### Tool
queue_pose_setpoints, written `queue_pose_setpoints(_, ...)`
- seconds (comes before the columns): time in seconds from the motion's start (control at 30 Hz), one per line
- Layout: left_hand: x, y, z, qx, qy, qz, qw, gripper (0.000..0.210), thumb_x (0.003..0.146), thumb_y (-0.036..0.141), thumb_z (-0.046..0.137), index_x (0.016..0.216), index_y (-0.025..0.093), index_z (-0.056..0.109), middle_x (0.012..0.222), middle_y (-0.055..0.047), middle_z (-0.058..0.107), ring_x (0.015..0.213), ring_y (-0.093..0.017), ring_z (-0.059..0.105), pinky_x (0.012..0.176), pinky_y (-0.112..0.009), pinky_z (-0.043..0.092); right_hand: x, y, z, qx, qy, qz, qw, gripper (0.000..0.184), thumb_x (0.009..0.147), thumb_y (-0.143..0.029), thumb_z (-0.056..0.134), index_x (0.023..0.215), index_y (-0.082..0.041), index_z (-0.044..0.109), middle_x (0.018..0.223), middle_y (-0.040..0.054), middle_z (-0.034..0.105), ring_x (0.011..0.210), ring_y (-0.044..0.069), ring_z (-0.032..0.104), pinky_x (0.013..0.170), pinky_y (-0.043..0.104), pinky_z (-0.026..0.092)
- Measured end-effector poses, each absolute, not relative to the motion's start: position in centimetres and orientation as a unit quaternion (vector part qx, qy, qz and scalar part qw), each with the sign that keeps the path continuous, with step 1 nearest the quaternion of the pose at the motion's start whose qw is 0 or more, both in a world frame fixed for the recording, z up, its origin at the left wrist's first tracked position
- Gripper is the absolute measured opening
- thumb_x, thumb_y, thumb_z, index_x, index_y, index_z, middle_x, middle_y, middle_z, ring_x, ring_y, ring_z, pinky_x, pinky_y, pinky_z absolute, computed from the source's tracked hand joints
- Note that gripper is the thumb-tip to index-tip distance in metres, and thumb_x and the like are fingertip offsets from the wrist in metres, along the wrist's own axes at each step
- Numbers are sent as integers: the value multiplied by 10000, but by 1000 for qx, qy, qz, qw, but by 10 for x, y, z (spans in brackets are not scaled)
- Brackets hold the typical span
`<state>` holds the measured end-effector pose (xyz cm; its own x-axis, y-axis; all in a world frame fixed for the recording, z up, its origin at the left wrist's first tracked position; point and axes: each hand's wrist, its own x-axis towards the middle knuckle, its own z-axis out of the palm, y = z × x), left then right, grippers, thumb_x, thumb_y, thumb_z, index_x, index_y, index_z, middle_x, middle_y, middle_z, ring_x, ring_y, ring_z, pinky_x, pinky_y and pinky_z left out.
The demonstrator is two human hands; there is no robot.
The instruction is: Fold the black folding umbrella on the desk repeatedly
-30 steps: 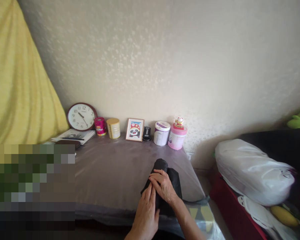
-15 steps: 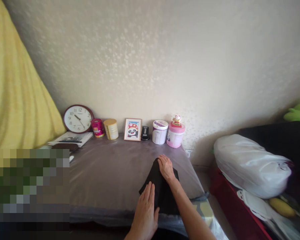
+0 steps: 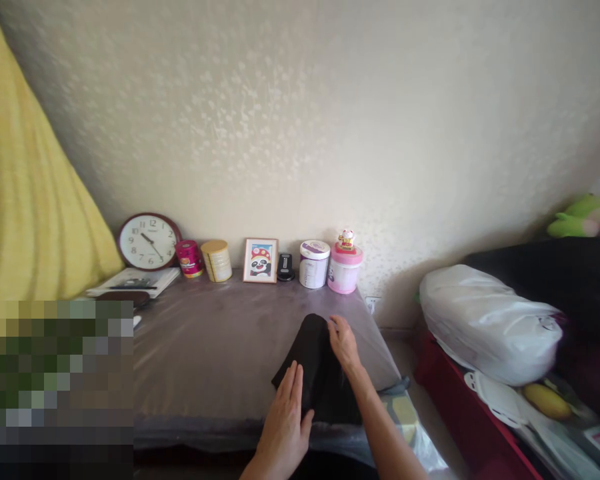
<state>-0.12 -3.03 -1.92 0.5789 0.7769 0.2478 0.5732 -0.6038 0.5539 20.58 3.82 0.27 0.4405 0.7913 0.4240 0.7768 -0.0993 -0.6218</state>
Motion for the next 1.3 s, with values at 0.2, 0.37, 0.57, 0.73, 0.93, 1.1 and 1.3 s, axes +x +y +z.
queue_pose_setpoints(0.2,-6,-32,-9,858,390,221,252,794,722,138,454,1419,126,73,1506,-119,122,1376,-242,131,1105,-426,253,239,-13,-7,-824,-414,57,382,308,846,-324,408,962,-175,651,932,98,696,899,228,635,786,297,443)
queue_pose_setpoints(0.37,-5,-36,1,844,424,181,273,844,646,27,432,1415,96,92,1498,-162,121,1367,-242,181,1095,-384,262,231,-22,-8,-827,-419,88,365,321,854,-386,409,896,-188,658,872,94,705,866,244,650,723,292,437)
queue_pose_setpoints(0.57,1,-38,-11,824,448,209,277,883,610,-10,398,1420,146,82,1497,-130,171,1362,-195,210,1093,-331,251,219,-9,-7,-839,-417,59,344,298,854,-402,427,786,-209,643,778,84,700,792,235,659,645,277,421)
queue_pose_setpoints(0.73,3,-39,-13,821,455,208,276,882,616,-23,395,1420,128,65,1485,-157,194,1362,-205,212,1091,-324,249,222,-13,-14,-848,-425,45,313,232,842,-300,447,690,-222,603,727,79,684,752,227,653,623,274,402)
queue_pose_setpoints(0.93,4,-40,-12,820,456,210,275,874,634,-29,394,1420,132,48,1471,-180,217,1351,-217,241,1086,-346,264,223,-11,-7,-819,-424,55,382,325,822,-355,405,560,-224,546,599,43,625,628,207,599,585,283,395)
queue_pose_setpoints(1.1,5,-40,-11,821,464,204,264,875,627,-35,398,1417,115,52,1461,-201,227,1350,-230,244,1083,-352,268,213,0,10,-756,-436,91,479,400,790,-472,369,515,-217,508,504,6,536,559,177,524,534,265,372)
queue_pose_setpoints(1.3,6,-41,-7,822,467,181,269,885,625,-42,405,1416,96,33,1461,-209,219,1354,-234,231,1082,-341,264,191,22,23,-730,-439,118,511,389,783,-470,405,624,-177,606,619,41,635,639,185,572,586,250,412)
